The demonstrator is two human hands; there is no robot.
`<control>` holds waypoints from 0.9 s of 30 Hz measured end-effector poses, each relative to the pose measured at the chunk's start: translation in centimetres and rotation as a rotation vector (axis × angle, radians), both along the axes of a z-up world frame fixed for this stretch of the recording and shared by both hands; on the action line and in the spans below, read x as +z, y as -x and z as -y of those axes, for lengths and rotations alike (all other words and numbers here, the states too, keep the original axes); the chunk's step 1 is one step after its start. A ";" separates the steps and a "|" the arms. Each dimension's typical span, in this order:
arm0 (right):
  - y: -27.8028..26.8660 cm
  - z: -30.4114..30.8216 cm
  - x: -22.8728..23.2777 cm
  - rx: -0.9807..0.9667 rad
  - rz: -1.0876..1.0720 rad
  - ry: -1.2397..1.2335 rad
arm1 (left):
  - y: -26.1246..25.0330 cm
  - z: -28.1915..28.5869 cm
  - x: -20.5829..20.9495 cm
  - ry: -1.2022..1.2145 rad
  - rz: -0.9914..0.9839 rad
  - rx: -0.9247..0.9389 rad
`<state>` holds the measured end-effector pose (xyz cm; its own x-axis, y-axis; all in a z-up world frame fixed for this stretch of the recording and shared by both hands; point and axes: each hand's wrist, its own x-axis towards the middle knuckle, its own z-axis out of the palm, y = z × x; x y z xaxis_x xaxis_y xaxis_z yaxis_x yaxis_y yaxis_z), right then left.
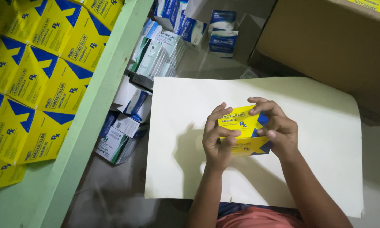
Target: Organizing and stocking boxes of antibiotic medicine on shelves in a storage area.
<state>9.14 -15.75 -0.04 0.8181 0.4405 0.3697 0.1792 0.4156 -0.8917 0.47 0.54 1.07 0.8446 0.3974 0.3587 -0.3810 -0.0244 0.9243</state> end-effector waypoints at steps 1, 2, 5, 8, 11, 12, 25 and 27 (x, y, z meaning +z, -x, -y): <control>-0.1 0.0 -0.1 0.010 0.029 0.007 | 0.0 0.1 -0.1 0.011 -0.002 0.010; 0.1 -0.1 0.7 0.011 0.030 0.006 | 0.1 0.0 -0.2 0.010 -0.001 0.011; 0.6 -0.6 3.0 0.043 0.093 0.098 | 0.2 -0.2 -0.2 0.025 0.007 0.044; 1.1 -0.7 4.3 0.117 0.012 0.319 | 0.6 -0.6 -0.1 0.102 0.026 0.131; 1.5 -1.0 3.6 0.173 -0.071 0.473 | 1.2 -1.6 1.0 0.114 0.023 0.174; 1.7 -1.4 3.5 0.140 -0.075 0.466 | 1.6 -2.1 1.6 0.007 0.035 0.138; 4.6 -16.7 9.4 0.513 0.257 0.068 | 12.0 -8.4 8.6 0.139 -0.082 0.505; 6.1 -19.8 10.8 0.541 0.309 0.083 | 13.1 -10.4 11.0 0.102 -0.026 0.674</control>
